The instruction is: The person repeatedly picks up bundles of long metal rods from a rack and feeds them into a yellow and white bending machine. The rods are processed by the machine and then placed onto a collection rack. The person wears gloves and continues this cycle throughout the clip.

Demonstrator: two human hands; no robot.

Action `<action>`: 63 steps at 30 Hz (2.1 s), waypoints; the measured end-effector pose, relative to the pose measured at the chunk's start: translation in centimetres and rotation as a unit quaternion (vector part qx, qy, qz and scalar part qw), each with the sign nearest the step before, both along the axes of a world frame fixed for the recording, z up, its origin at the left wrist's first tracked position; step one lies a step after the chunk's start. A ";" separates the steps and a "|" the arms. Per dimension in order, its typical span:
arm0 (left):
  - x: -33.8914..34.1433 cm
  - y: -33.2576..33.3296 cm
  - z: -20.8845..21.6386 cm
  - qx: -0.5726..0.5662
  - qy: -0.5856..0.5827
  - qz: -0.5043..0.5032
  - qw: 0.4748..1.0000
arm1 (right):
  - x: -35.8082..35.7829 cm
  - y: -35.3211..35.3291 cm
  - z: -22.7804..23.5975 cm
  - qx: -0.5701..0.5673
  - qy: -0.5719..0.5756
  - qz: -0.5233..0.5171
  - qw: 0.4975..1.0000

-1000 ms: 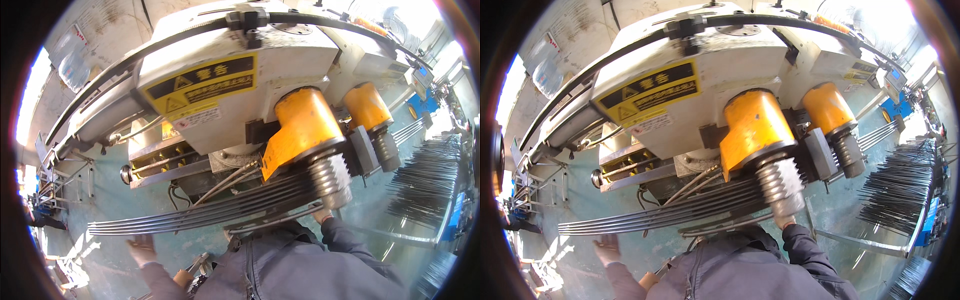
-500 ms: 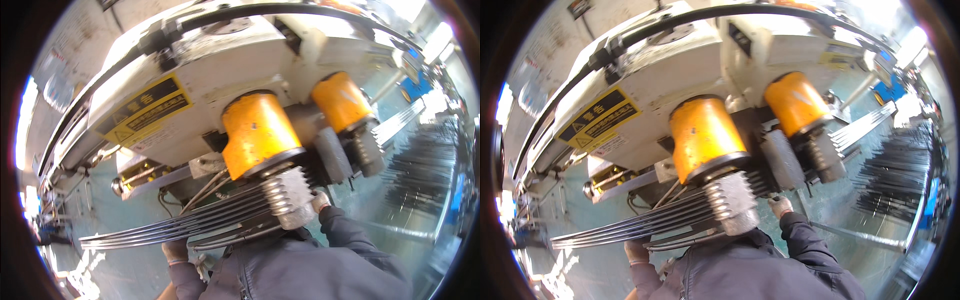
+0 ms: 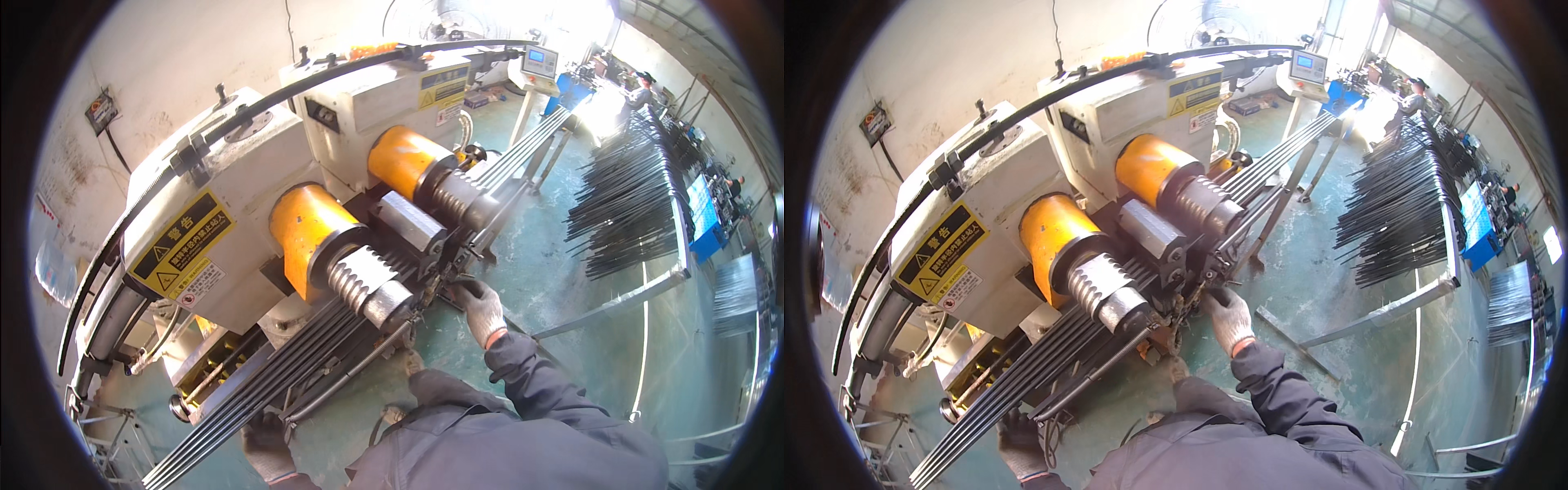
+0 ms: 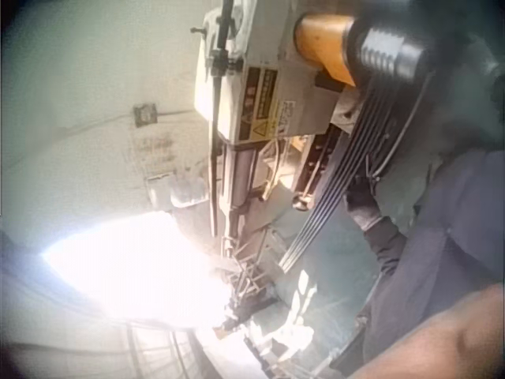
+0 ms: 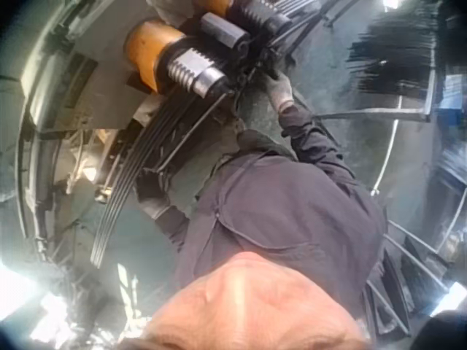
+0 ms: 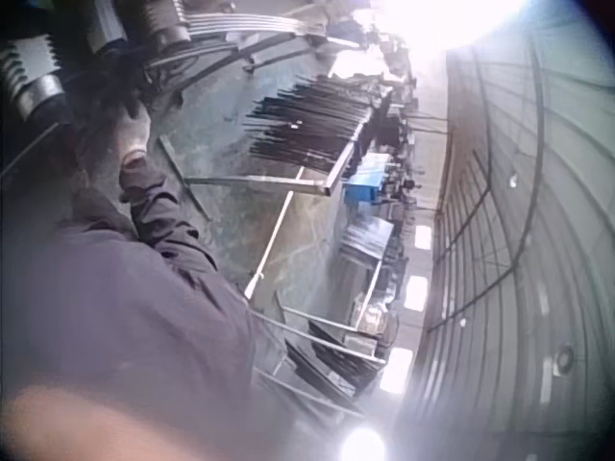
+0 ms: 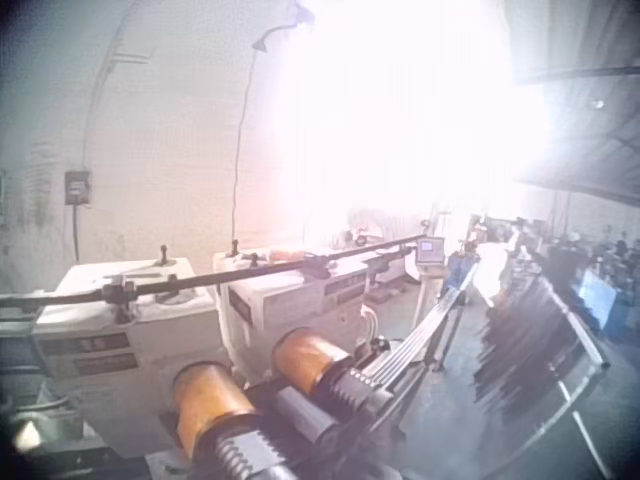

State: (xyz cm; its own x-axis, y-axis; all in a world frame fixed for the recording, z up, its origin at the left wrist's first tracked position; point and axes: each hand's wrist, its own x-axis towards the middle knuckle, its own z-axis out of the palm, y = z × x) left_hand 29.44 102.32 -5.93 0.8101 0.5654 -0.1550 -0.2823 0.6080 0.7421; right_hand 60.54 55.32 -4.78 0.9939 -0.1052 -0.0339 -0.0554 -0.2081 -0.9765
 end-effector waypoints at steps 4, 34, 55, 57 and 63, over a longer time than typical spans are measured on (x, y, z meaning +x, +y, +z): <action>1.5 -1.1 4.8 0.206 0.154 0.156 0.954 | 3.0 2.7 3.2 0.320 -0.025 -0.034 0.946; 13.3 -8.4 34.1 0.498 0.114 0.449 0.733 | 11.4 7.6 7.1 0.405 0.077 0.060 0.909; 27.7 -19.0 44.1 0.584 0.042 0.081 0.806 | 10.9 5.0 8.5 0.287 0.106 0.127 0.944; 27.6 -19.0 43.9 0.577 0.046 0.087 0.811 | 11.0 5.0 8.5 0.276 0.044 0.111 0.954; 27.1 -18.5 43.6 0.593 0.004 0.056 0.803 | 10.8 5.5 8.4 0.309 -0.013 0.100 0.946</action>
State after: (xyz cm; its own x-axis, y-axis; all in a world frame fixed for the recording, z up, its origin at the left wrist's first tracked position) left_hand 56.55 83.78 37.71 0.7449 0.3890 0.5421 -0.2783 -0.5573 0.7823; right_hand 71.38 60.85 3.61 0.9932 0.1166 -0.0026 -0.0492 0.3985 -0.9159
